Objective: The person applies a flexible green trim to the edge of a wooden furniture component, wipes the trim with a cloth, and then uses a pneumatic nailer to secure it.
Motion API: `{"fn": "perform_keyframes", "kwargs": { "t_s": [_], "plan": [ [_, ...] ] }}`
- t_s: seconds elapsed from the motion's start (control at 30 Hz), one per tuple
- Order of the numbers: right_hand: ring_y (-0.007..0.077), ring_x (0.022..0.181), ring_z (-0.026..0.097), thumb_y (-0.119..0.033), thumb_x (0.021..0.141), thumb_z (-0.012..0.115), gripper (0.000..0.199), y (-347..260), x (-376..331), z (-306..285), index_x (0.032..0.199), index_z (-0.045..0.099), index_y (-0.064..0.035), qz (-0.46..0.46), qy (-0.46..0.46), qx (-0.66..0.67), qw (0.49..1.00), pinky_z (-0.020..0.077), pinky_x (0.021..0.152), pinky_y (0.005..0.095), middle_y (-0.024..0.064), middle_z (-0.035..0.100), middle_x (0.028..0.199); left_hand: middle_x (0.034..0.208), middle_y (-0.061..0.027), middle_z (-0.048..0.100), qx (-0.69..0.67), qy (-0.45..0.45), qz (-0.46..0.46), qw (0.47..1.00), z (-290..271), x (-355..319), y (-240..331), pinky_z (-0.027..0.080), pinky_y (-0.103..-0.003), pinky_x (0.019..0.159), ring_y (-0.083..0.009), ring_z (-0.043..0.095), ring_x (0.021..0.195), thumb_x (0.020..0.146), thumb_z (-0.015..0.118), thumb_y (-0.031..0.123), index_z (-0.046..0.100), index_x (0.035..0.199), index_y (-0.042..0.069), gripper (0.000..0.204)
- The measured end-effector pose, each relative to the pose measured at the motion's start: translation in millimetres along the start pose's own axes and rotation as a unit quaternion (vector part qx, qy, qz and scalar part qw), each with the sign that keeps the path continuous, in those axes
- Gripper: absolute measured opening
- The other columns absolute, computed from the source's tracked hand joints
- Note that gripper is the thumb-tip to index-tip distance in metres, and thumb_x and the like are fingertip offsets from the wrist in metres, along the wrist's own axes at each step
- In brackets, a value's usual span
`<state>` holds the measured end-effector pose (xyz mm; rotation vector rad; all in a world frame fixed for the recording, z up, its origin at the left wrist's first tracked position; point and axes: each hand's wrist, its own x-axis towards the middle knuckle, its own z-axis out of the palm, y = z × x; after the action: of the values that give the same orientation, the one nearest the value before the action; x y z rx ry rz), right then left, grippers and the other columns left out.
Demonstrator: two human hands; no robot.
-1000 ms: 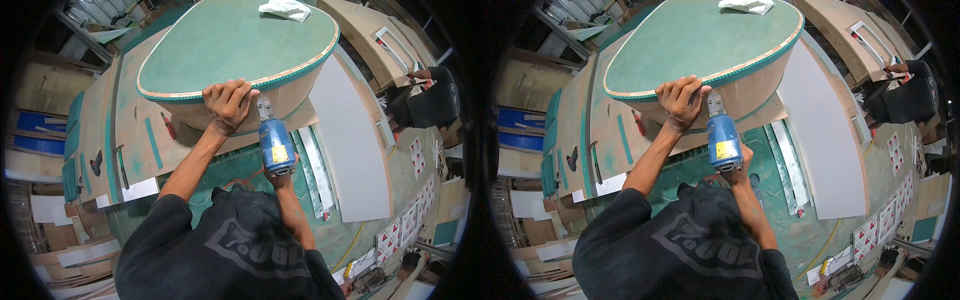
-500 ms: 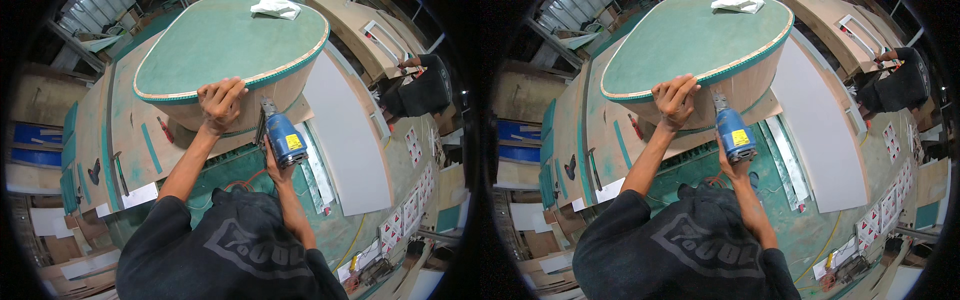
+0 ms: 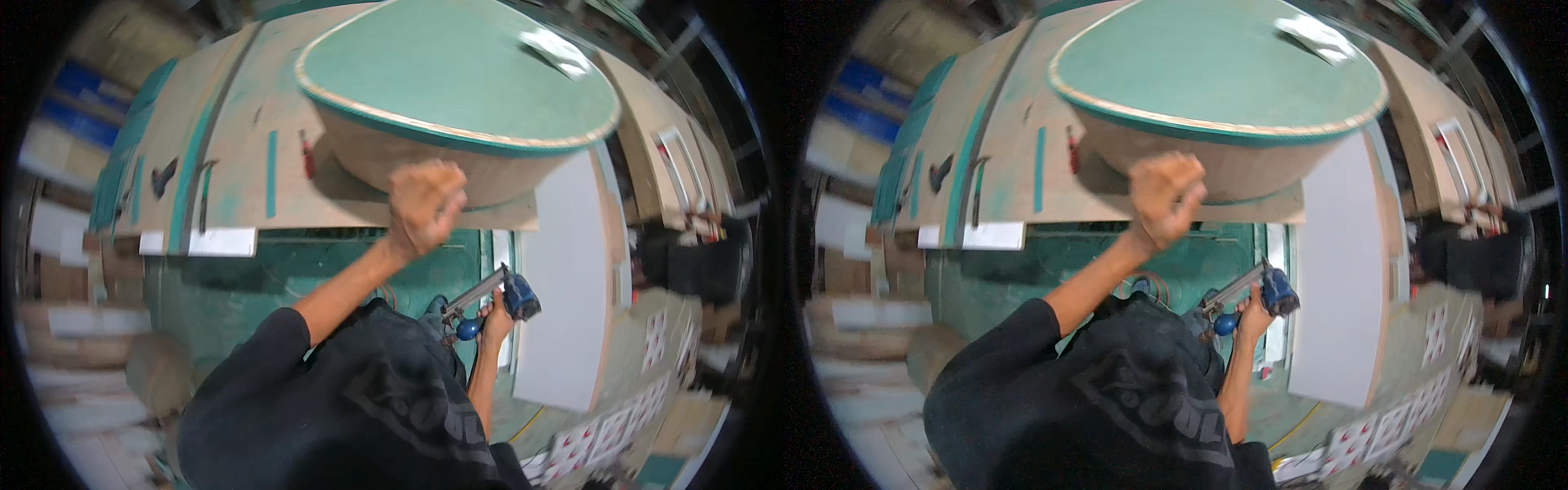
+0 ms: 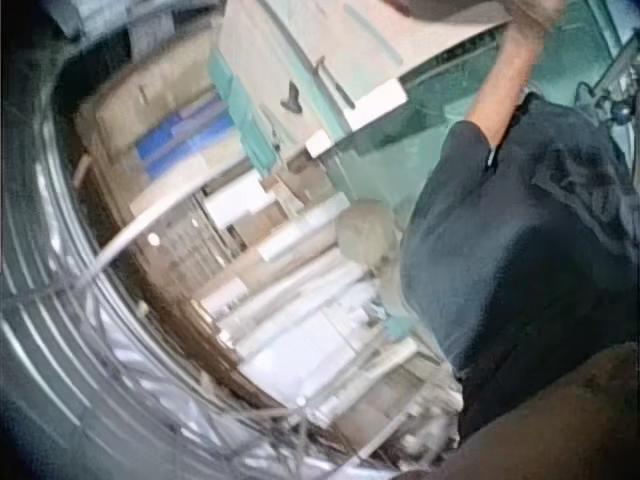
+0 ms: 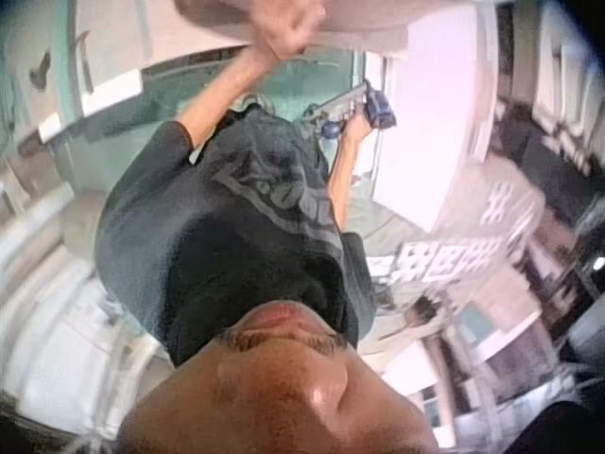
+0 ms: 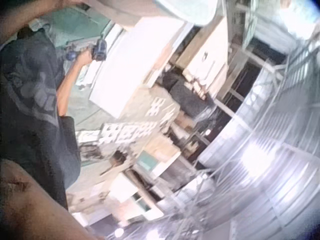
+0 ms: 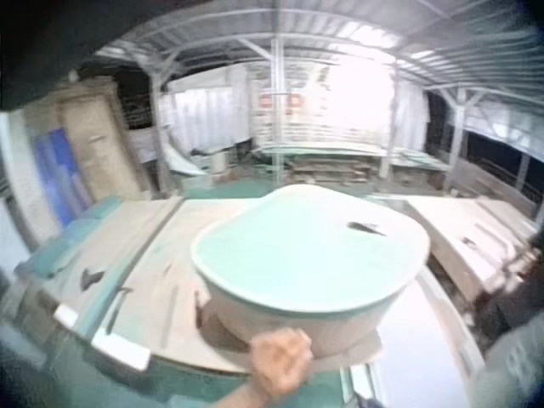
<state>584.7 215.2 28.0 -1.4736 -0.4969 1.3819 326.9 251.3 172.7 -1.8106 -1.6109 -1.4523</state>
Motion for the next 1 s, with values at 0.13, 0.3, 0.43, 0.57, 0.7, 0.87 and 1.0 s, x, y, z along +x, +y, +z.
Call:
{"fn": "perform_keyframes", "kwargs": {
  "t_s": [0.13, 0.3, 0.43, 0.57, 0.7, 0.87, 1.0],
  "plan": [
    [0.0099, 0.047, 0.042, -0.015, 0.090, 0.074, 0.017, -17.6, 1.4, 14.2, 0.088, 0.059, -0.0071, 0.036, -0.121, -0.023, 0.992, 0.0377, 0.046, 0.0275, -0.0032, 0.044, 0.059, 0.118, -0.0178, 0.065, -0.091, -0.169, -0.173, 0.966, 0.8, -127.2, 27.9, 0.046, -0.047, 0.095, -0.0372, 0.060, 0.110, 0.086, 0.072, 0.029, 0.059, 0.127, 0.001, 0.051],
    [0.0092, 0.051, 0.043, -0.017, 0.090, 0.076, 0.018, -7.8, -22.8, 60.7, 0.094, 0.063, -0.0053, 0.053, -0.310, -0.088, 0.945, 0.0388, 0.049, 0.0268, -0.0027, 0.048, 0.064, 0.126, -0.0252, 0.061, -0.043, -0.423, -0.406, 0.809, -47.8, -256.1, 42.1, 0.046, -0.049, 0.097, -0.0431, 0.057, 0.117, 0.095, 0.059, 0.046, 0.051, 0.137, -0.001, 0.064],
    [0.0106, 0.060, 0.051, -0.016, 0.088, 0.077, 0.024, 16.1, -44.7, 127.3, 0.102, 0.063, -0.0027, 0.011, -0.431, -0.210, 0.878, 0.0439, 0.056, 0.0272, -0.0002, 0.056, 0.075, 0.124, -0.0234, 0.063, 0.019, -0.440, -0.523, 0.730, -105.2, -322.7, 36.0, 0.046, -0.050, 0.097, -0.0421, 0.058, 0.115, 0.096, 0.054, 0.053, 0.058, 0.129, 0.000, 0.063],
    [0.0118, 0.080, 0.057, -0.017, 0.086, 0.076, 0.035, 65.2, -79.7, 211.7, 0.110, 0.062, 0.0038, -0.061, -0.528, -0.249, 0.810, 0.0465, 0.074, 0.0261, 0.0028, 0.065, 0.090, 0.119, -0.0235, 0.064, 0.091, -0.230, -0.641, 0.726, -163.1, -420.9, 46.5, 0.046, -0.049, 0.095, -0.0415, 0.059, 0.114, 0.097, 0.052, 0.053, 0.062, 0.118, -0.001, 0.059],
    [0.0138, 0.076, 0.056, -0.023, 0.084, 0.077, 0.036, 143.6, -94.7, 318.6, 0.105, 0.062, 0.0024, -0.189, -0.547, -0.296, 0.759, 0.0456, 0.070, 0.0295, 0.0041, 0.063, 0.084, 0.109, -0.0246, 0.067, 0.120, -0.131, -0.769, 0.614, -216.6, -511.1, 67.9, 0.049, -0.049, 0.089, -0.0434, 0.062, 0.105, 0.095, 0.056, 0.052, 0.066, 0.107, 0.002, 0.052],
    [0.0140, 0.065, 0.058, -0.016, 0.083, 0.078, 0.021, 196.9, -115.0, 482.9, 0.088, 0.066, 0.0003, -0.242, -0.600, -0.340, 0.683, 0.0458, 0.060, 0.0296, 0.0043, 0.064, 0.076, 0.088, -0.0235, 0.066, 0.251, 0.077, -0.797, 0.544, -279.0, -663.9, 125.8, 0.050, -0.047, 0.074, -0.0391, 0.064, 0.082, 0.094, 0.061, 0.039, 0.067, 0.091, 0.003, 0.037],
    [0.0135, 0.052, 0.050, -0.007, 0.078, 0.071, 0.012, 267.4, -176.7, 564.1, 0.069, 0.064, -0.0028, -0.206, -0.632, -0.404, 0.628, 0.0378, 0.050, 0.0305, 0.0020, 0.058, 0.063, 0.102, -0.0227, 0.070, 0.258, 0.211, -0.864, 0.379, -289.6, -775.4, 241.4, 0.051, -0.049, 0.084, -0.0417, 0.065, 0.097, 0.091, 0.062, 0.039, 0.071, 0.097, 0.003, 0.037]
  ]
}}
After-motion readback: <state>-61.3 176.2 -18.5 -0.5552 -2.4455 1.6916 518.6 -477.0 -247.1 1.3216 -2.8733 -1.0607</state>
